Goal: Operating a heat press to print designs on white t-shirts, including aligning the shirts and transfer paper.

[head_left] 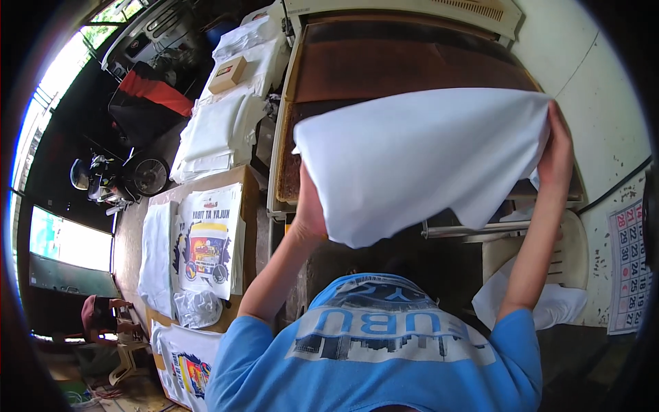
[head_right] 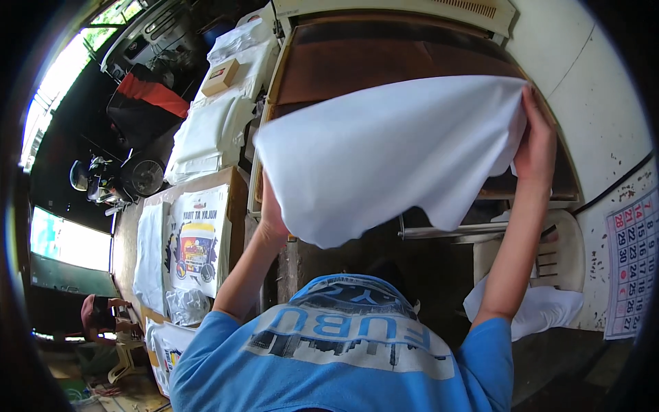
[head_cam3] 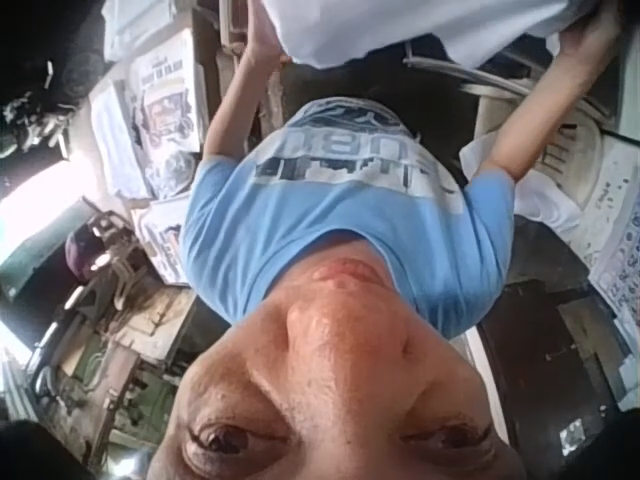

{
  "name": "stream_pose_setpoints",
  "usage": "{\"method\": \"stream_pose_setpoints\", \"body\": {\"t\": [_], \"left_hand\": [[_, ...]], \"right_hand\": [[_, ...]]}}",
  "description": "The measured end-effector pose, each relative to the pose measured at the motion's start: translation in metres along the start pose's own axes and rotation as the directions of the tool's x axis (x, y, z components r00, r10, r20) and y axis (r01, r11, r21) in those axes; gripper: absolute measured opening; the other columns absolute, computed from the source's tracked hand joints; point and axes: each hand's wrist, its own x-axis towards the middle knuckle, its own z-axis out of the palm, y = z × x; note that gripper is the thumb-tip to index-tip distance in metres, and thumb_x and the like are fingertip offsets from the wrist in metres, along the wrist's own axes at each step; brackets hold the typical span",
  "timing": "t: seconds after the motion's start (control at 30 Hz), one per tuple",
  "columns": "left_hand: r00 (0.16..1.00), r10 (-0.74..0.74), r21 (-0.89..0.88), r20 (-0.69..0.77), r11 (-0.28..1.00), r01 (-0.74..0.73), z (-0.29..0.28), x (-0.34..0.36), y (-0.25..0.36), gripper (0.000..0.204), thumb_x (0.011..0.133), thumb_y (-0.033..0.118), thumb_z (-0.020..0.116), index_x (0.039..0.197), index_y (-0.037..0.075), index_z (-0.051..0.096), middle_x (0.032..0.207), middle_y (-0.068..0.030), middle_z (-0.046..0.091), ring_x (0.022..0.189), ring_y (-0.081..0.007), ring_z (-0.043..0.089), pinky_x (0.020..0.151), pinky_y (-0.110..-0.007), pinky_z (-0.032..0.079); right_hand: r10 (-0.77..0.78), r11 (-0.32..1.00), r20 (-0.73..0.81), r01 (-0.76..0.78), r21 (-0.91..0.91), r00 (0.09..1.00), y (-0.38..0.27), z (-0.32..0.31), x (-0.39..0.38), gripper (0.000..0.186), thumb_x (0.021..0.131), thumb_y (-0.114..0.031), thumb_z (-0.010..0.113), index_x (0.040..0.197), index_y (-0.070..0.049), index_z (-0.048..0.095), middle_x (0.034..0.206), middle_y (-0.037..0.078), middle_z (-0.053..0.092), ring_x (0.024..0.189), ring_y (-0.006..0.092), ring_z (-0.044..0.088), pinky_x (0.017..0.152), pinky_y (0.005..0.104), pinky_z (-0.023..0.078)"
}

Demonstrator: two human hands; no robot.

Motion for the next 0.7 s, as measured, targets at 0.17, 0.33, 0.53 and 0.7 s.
{"method": "stream_pose_setpoints", "body": {"t": [0.17,0.33,0.53,0.7], "left_hand": [[0.942,0.293,0.625,-0.162,0.770,-0.132,0.042,0.010,0.046,0.040,0.087,0.037,0.047,0.116,0.009,0.051,0.107,-0.0086,0.056,0.096,-0.0192,0.055,0.082,-0.033,0.045],[0.942,0.010,0.524,0.336,0.829,-0.195,0.066,0.044,0.174,0.031,0.087,0.027,0.048,0.108,0.004,0.054,0.095,-0.0075,0.060,0.086,-0.0183,0.060,0.078,-0.032,0.049],[0.880,0.128,0.606,0.456,0.680,-0.413,0.137,0.065,0.207,0.032,0.091,0.021,0.042,0.114,0.001,0.050,0.107,-0.0110,0.059,0.095,-0.0201,0.059,0.084,-0.034,0.047],[0.787,0.510,0.714,0.347,0.401,-0.574,0.165,0.090,0.236,0.027,0.090,0.014,0.047,0.112,0.000,0.051,0.108,-0.0099,0.058,0.099,-0.0187,0.056,0.086,-0.031,0.046]], "right_hand": [[-0.055,0.998,0.109,0.059,-0.036,0.992,-0.043,-0.014,0.046,0.028,0.087,-0.025,0.055,0.104,-0.003,0.058,0.099,0.005,0.059,0.092,0.0129,0.054,0.082,0.0264,0.041],[-0.070,0.992,0.060,0.076,-0.100,0.996,-0.062,0.022,0.096,0.032,0.088,-0.027,0.053,0.107,-0.002,0.057,0.102,0.007,0.059,0.095,0.0145,0.054,0.084,0.0275,0.041],[-0.149,0.954,0.181,0.190,-0.232,0.972,-0.054,0.033,0.116,0.038,0.085,-0.023,0.056,0.115,-0.001,0.053,0.113,0.009,0.055,0.107,0.0171,0.050,0.092,0.0296,0.037],[-0.020,0.999,0.210,0.028,-0.037,0.978,-0.047,-0.002,0.156,0.034,0.083,-0.018,0.059,0.112,-0.001,0.055,0.110,0.008,0.056,0.106,0.0168,0.050,0.092,0.0293,0.037]]}}
